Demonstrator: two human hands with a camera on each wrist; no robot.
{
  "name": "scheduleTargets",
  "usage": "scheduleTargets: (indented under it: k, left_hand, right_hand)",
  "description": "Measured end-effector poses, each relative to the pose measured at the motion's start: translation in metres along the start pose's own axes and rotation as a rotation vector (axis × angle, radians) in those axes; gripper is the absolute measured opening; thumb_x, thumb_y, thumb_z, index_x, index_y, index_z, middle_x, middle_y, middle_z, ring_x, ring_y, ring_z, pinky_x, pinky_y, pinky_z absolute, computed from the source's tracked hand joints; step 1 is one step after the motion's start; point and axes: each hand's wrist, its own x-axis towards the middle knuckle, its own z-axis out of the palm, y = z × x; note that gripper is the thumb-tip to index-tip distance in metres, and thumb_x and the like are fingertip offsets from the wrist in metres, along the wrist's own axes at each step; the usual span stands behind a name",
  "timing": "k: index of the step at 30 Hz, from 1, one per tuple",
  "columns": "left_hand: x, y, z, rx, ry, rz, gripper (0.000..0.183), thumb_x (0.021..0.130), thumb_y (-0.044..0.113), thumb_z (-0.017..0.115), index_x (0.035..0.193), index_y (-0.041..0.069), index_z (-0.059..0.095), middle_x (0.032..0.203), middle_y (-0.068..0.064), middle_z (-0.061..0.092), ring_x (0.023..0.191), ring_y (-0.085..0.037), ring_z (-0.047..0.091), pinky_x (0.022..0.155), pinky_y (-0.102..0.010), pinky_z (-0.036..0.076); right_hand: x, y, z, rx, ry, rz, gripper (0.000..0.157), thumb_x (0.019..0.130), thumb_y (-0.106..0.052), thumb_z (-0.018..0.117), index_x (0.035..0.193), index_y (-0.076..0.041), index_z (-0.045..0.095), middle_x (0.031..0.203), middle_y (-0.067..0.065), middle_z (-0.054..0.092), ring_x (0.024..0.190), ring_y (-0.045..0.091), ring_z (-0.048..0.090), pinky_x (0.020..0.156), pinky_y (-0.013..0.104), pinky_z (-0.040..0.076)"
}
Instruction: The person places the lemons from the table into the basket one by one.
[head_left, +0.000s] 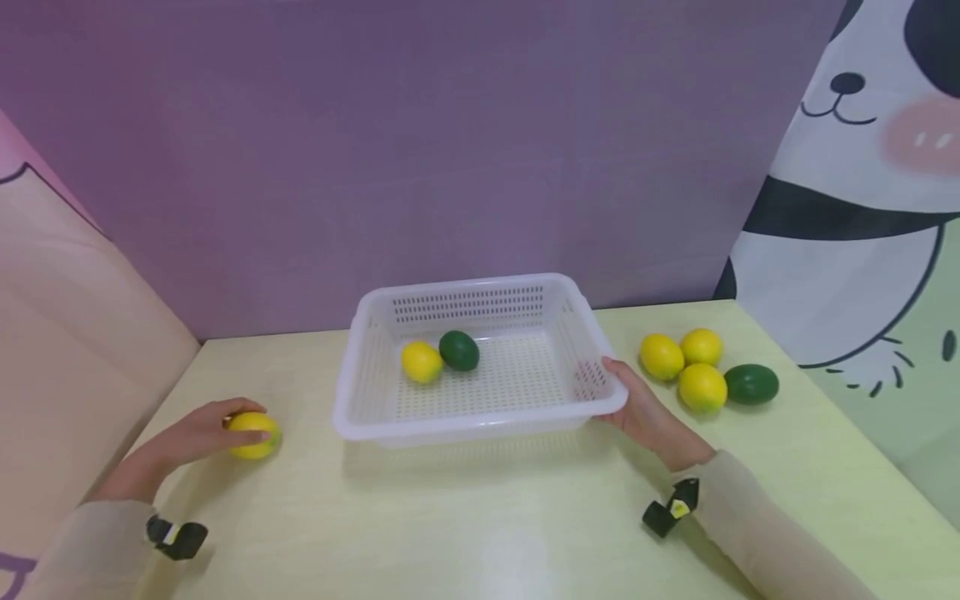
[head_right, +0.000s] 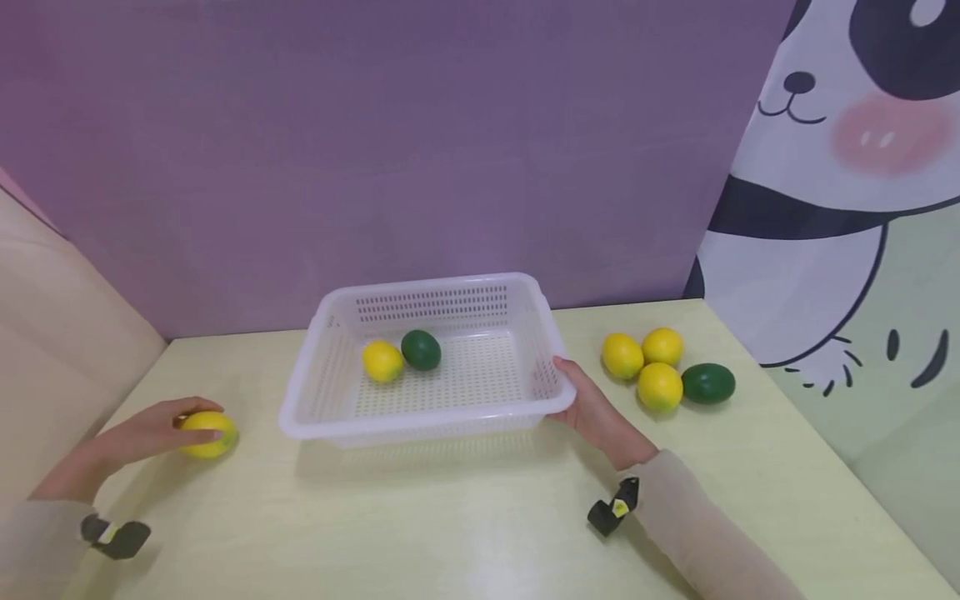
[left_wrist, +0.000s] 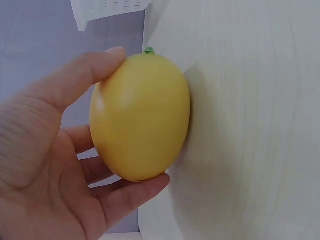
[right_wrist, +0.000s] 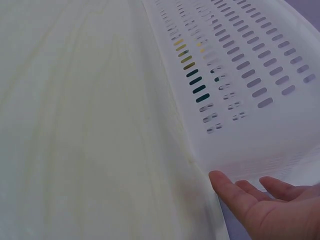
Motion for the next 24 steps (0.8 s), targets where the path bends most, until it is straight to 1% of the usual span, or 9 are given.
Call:
scheduleTargets:
  k: [4, 8, 10, 13, 18, 24]
  left_hand:
    - [0.001, 0.002, 0.000, 0.011, 0.011, 0.000, 0.052, 0.086, 0.031, 0.068, 0.120, -0.005, 0.055, 0.116, -0.022, 0.058, 0.098, -0.028, 0.051, 0.077, -0.038, 0.044]
    - [0.001, 0.004, 0.000, -0.008, 0.019, 0.007, 0.049, 0.086, 0.029, 0.068, 0.119, -0.005, 0.055, 0.113, -0.018, 0.059, 0.093, -0.024, 0.050, 0.074, -0.035, 0.044]
    - [0.001, 0.007, 0.000, -0.023, 0.031, 0.016, 0.048, 0.086, 0.028, 0.068, 0.118, -0.005, 0.056, 0.109, -0.015, 0.060, 0.089, -0.022, 0.049, 0.071, -0.032, 0.043]
    - [0.003, 0.014, -0.003, -0.027, 0.054, 0.032, 0.045, 0.086, 0.027, 0.068, 0.116, -0.004, 0.057, 0.106, -0.012, 0.060, 0.085, -0.020, 0.048, 0.068, -0.030, 0.043]
    - [0.008, 0.029, -0.014, -0.003, 0.101, 0.059, 0.044, 0.087, 0.027, 0.066, 0.116, -0.004, 0.057, 0.102, -0.010, 0.060, 0.082, -0.020, 0.049, 0.067, -0.030, 0.043]
    - [0.014, 0.048, -0.025, -0.048, 0.126, 0.060, 0.046, 0.091, 0.027, 0.063, 0.123, -0.005, 0.052, 0.103, -0.012, 0.059, 0.081, -0.020, 0.050, 0.066, -0.030, 0.045]
  right_hand:
    - [0.000, 0.001, 0.001, -0.004, -0.004, -0.001, 0.064, 0.101, -0.045, 0.026, 0.151, -0.010, 0.007, 0.131, 0.009, 0.045, 0.110, 0.020, 0.052, 0.087, 0.035, 0.050]
    - [0.000, 0.002, 0.002, -0.012, -0.008, 0.005, 0.064, 0.101, -0.045, 0.026, 0.151, -0.010, 0.006, 0.134, 0.013, 0.042, 0.111, 0.020, 0.051, 0.088, 0.035, 0.049]
    - [0.001, 0.003, 0.001, -0.013, -0.003, 0.009, 0.064, 0.101, -0.045, 0.025, 0.151, -0.009, 0.006, 0.133, 0.012, 0.043, 0.110, 0.020, 0.052, 0.088, 0.035, 0.049]
    - [0.001, 0.003, 0.001, -0.009, 0.005, 0.010, 0.065, 0.101, -0.045, 0.025, 0.150, -0.007, 0.007, 0.129, 0.009, 0.046, 0.108, 0.018, 0.053, 0.087, 0.034, 0.049]
    - [0.000, 0.003, 0.000, -0.001, 0.002, 0.006, 0.064, 0.101, -0.044, 0.026, 0.150, -0.006, 0.008, 0.124, 0.005, 0.050, 0.107, 0.018, 0.054, 0.086, 0.033, 0.049]
    - [0.001, 0.001, 0.001, -0.002, 0.014, 0.011, 0.065, 0.101, -0.045, 0.026, 0.150, -0.007, 0.009, 0.123, 0.003, 0.051, 0.106, 0.017, 0.054, 0.086, 0.032, 0.049]
